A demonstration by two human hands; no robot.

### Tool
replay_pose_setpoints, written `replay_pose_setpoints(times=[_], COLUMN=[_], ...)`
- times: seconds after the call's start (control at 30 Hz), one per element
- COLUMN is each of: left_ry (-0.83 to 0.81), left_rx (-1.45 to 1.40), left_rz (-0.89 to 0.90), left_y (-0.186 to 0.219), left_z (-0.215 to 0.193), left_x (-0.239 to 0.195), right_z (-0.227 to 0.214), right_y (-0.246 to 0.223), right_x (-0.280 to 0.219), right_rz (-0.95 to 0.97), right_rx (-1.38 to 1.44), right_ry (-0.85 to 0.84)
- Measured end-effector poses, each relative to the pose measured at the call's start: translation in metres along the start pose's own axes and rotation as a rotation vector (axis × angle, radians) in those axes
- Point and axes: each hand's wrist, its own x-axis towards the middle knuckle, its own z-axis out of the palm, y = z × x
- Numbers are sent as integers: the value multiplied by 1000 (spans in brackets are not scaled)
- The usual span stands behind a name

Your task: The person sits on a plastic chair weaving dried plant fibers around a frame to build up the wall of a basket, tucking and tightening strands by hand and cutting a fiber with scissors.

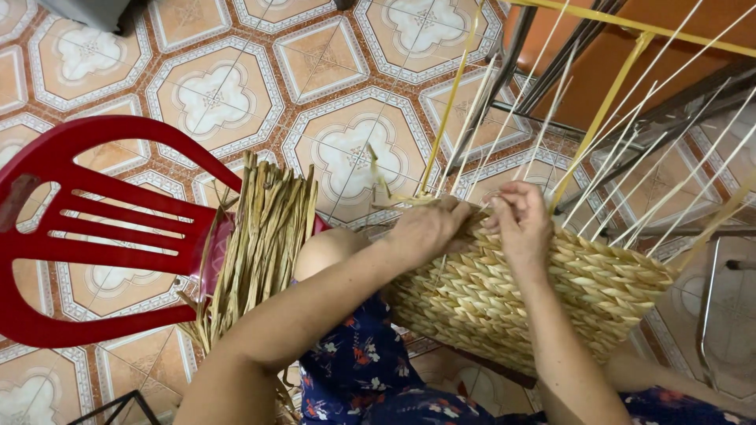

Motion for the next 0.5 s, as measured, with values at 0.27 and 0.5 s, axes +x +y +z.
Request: replay_pose_setpoints(times=[0.27,0.5], left_ry=[-169,210], left_rx=[-192,-270], left_rz=[-204,-97], left_y=[-24,-18], left_z=[-4,-14], left_x=[15,13], right_z=[14,26], right_y=[10,12], right_x=[-16,1], right_rz=[-612,-252], right_rx=[-365,-196], right_ry=[20,-22])
